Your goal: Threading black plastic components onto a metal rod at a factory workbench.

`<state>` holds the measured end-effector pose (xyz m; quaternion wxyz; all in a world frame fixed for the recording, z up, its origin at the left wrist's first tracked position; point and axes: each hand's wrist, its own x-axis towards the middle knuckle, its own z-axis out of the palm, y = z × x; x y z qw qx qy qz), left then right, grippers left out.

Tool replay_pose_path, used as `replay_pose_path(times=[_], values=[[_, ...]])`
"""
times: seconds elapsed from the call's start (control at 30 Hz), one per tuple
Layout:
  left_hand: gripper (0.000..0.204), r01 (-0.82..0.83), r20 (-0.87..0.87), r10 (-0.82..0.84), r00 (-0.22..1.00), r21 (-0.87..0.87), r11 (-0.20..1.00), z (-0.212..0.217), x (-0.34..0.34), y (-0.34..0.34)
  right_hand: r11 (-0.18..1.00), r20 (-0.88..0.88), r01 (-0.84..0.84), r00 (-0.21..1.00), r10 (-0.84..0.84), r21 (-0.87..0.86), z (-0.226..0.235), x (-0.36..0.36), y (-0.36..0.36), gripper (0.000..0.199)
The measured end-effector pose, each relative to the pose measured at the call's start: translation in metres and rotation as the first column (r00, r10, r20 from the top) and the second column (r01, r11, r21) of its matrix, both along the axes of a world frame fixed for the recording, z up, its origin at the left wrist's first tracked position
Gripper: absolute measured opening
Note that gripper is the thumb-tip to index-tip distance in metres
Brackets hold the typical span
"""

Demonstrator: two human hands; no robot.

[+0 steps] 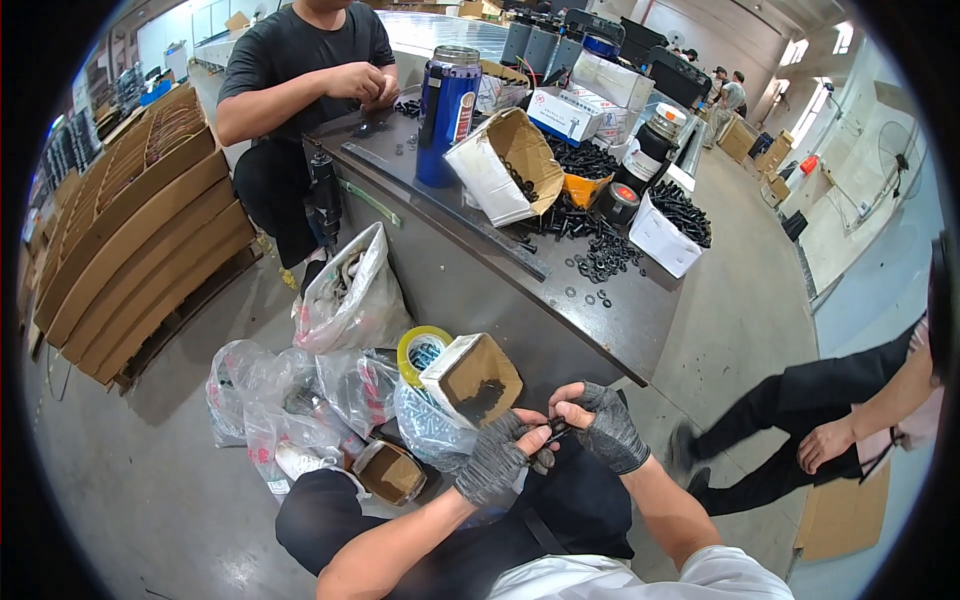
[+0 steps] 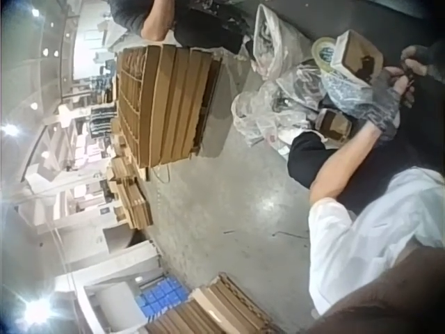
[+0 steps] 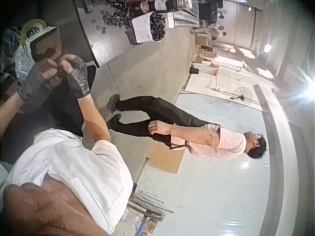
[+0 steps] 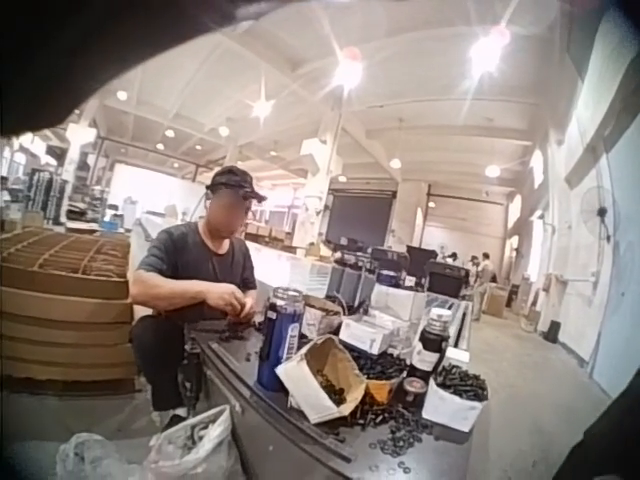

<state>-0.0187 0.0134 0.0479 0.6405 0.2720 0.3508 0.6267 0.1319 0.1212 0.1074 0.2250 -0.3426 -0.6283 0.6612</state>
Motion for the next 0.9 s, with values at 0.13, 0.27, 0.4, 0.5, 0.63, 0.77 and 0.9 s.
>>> replay_pose_path(times=[0.13, 0.27, 0.4, 0.5, 0.63, 0.77, 0.9], values=[[0.028, -0.008, -0.043, 0.008, 0.999, 0.003, 1.000, 0.006, -0.003, 0.000, 0.997, -0.021, -0.066, 0.998, 0.065, -0.040, -0.003, 0.002, 0.003, 0.020], [0.030, -0.033, 0.014, 0.034, 0.999, -0.066, 0.997, 0.000, -0.005, 0.004, 0.997, -0.004, 0.069, 0.998, -0.069, 0.037, -0.004, -0.005, -0.001, 0.022], [0.030, -0.052, -0.025, 0.050, 0.998, -0.089, 0.995, -0.006, -0.005, 0.004, 0.972, 0.038, 0.109, 0.992, -0.120, 0.206, -0.007, 0.000, 0.005, 0.021], [0.032, -0.060, -0.039, 0.057, 0.998, -0.088, 0.994, -0.007, -0.005, 0.003, 0.967, 0.052, 0.094, 0.993, -0.109, 0.235, -0.006, 0.001, 0.003, 0.019], [0.032, -0.028, -0.080, 0.019, 0.997, -0.109, 0.994, 0.000, -0.004, 0.004, 0.940, 0.107, 0.053, 0.990, -0.094, 0.337, -0.005, -0.005, 0.005, 0.014], [0.030, -0.035, -0.088, 0.026, 0.996, -0.095, 0.995, -0.003, -0.005, 0.004, 0.955, 0.071, 0.022, 0.996, -0.044, 0.294, -0.006, -0.008, 0.002, 0.013], [0.029, -0.065, -0.080, 0.058, 0.995, -0.089, 0.994, -0.003, -0.004, 0.004, 0.950, 0.076, 0.038, 0.995, -0.065, 0.309, -0.011, -0.012, -0.004, 0.013]])
